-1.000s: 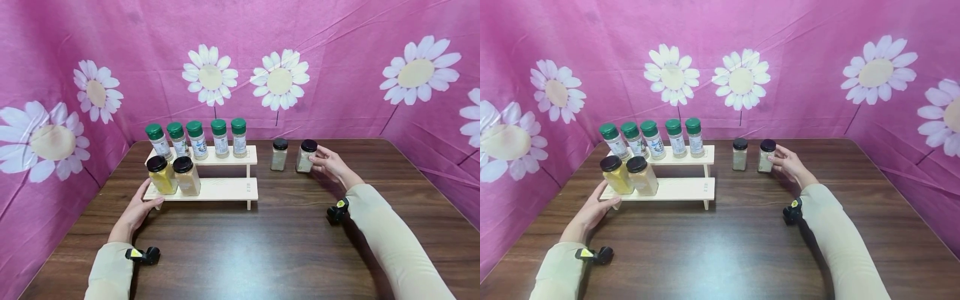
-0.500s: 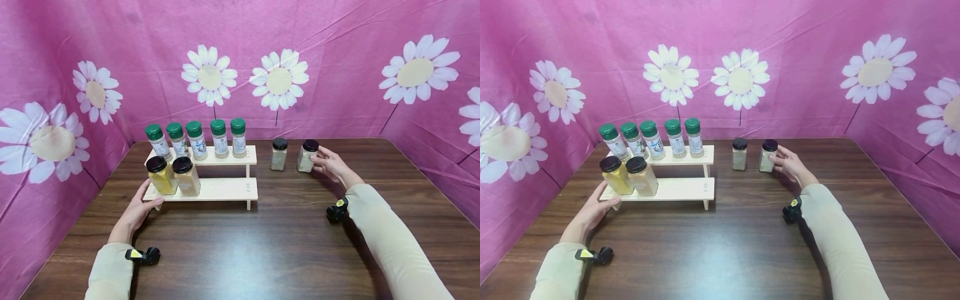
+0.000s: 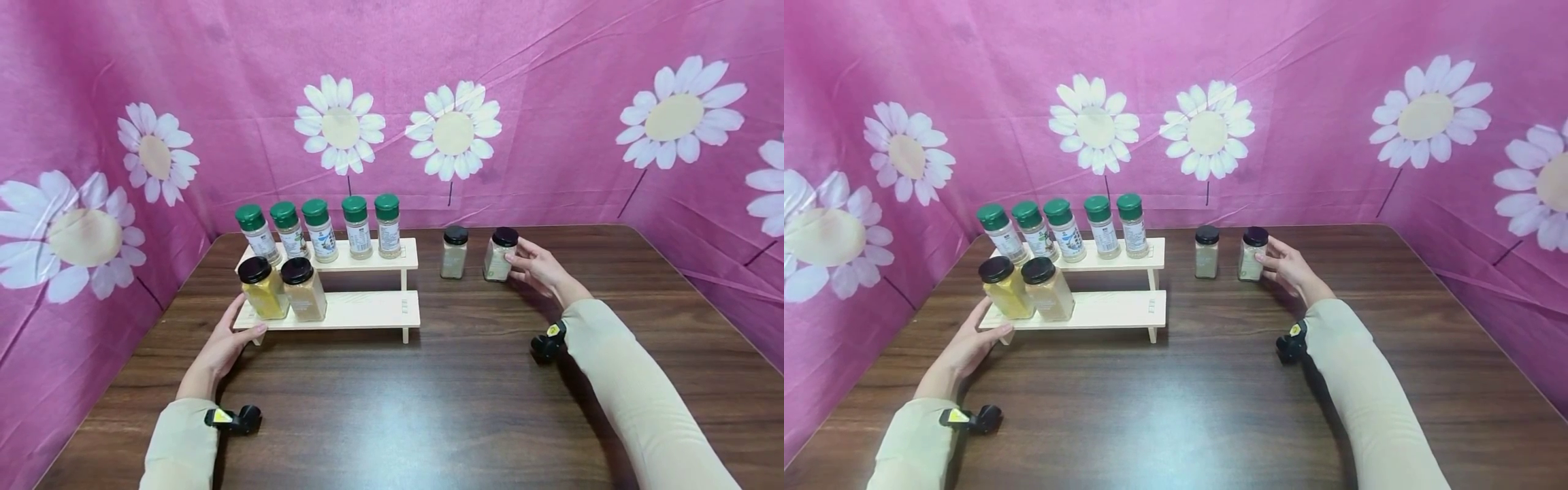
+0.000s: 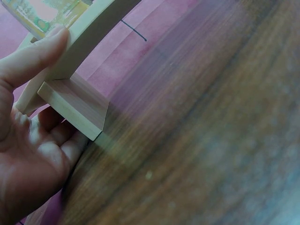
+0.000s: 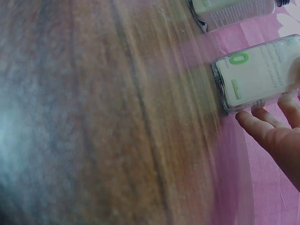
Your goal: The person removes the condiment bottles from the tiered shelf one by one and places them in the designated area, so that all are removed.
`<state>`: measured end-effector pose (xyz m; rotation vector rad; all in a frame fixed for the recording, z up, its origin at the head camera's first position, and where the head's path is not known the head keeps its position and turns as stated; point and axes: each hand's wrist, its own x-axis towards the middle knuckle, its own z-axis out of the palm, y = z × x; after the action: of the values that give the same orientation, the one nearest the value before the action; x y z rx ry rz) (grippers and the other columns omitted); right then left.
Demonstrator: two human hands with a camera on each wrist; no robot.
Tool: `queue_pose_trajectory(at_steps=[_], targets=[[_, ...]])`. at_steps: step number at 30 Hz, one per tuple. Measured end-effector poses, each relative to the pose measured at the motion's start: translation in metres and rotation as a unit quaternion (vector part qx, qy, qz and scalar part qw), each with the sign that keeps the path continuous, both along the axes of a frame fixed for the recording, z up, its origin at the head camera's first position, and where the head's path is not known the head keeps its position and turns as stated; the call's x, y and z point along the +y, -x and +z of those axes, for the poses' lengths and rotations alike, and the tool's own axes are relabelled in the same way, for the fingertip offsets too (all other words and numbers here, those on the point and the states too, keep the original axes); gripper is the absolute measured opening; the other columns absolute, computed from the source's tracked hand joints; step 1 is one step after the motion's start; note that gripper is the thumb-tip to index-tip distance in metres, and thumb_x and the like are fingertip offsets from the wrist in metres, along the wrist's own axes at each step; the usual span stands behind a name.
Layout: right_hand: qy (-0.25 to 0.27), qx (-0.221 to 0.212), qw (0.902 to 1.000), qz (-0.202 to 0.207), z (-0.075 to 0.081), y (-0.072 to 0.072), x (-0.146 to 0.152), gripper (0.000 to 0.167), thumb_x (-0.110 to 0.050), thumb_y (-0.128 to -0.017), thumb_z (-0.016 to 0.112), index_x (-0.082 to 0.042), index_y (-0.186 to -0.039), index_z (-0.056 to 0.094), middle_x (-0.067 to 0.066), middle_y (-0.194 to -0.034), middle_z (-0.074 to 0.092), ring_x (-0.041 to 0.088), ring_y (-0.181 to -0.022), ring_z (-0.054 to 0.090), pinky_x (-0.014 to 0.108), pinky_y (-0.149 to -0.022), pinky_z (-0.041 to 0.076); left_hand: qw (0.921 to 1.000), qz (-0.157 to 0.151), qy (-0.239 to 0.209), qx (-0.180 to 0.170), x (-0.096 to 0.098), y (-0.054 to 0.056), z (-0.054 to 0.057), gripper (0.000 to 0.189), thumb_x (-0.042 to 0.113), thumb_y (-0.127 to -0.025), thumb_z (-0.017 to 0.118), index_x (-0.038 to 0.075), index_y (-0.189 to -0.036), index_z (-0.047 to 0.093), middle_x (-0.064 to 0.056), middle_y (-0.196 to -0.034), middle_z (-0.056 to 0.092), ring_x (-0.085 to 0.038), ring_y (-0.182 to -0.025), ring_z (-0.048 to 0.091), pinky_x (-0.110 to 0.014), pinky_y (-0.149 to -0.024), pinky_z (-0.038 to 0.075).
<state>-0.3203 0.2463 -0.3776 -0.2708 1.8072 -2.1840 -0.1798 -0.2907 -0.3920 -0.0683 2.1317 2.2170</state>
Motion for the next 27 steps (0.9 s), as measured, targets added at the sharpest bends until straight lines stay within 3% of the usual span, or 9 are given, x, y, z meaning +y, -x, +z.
queue_pose_trajectory(at_steps=[7,11,15,20,27], targets=[[0.005,0.000,1.0000,0.004,0.001,-0.001,0.002,0.072,-0.004,-0.084,0.054,-0.007,-0.139,0.009,-0.004,-0.116,0.043,0.008,-0.097,0.048,0.037,-0.089,0.033,1.0000,0.000,0.000,-0.002,0.000,0.001,-0.001,0.089,0.000,-0.077,0.061,0.018,-0.140,0.000,-0.016,-0.140,0.001,-0.023,-0.123,0.012,-0.040,-0.100,0.008],[0.002,0.007,1.0000,0.006,0.005,-0.004,0.001,0.070,-0.001,-0.083,0.054,-0.009,-0.139,0.013,-0.006,-0.112,0.045,0.009,-0.096,0.048,0.036,-0.088,0.035,1.0000,0.000,0.004,0.001,0.000,0.000,0.000,0.088,0.000,-0.077,0.060,0.018,-0.140,0.001,-0.017,-0.140,0.003,-0.021,-0.122,0.016,-0.038,-0.100,0.010],[-0.010,0.021,0.9997,0.010,0.011,-0.007,0.000,0.067,-0.002,-0.083,0.054,-0.011,-0.138,0.018,-0.004,-0.117,0.041,0.009,-0.099,0.046,0.037,-0.089,0.034,1.0000,0.000,0.005,0.002,0.000,0.000,0.001,0.088,0.001,-0.077,0.061,0.019,-0.140,0.001,-0.017,-0.140,0.004,-0.022,-0.121,0.016,-0.040,-0.100,0.009],[-0.020,0.018,0.9996,0.003,0.016,-0.012,0.001,0.068,-0.003,-0.083,0.056,-0.012,-0.138,0.018,0.003,-0.124,0.034,0.010,-0.104,0.042,0.046,-0.096,0.020,1.0000,-0.001,0.004,-0.001,0.001,-0.001,0.001,0.088,0.002,-0.077,0.061,0.020,-0.140,0.002,-0.016,-0.140,0.004,-0.023,-0.122,0.015,-0.042,-0.100,0.009],[-0.037,0.026,0.9990,0.008,0.016,-0.020,0.007,0.069,-0.005,-0.084,0.054,-0.015,-0.139,0.014,0.014,-0.140,0.010,0.023,-0.121,0.021,0.053,-0.096,0.011,1.0000,-0.003,0.005,0.001,0.000,0.000,0.000,0.088,0.002,-0.077,0.062,0.020,-0.140,0.003,-0.017,-0.140,0.003,-0.025,-0.122,0.013,-0.043,-0.100,0.007]])
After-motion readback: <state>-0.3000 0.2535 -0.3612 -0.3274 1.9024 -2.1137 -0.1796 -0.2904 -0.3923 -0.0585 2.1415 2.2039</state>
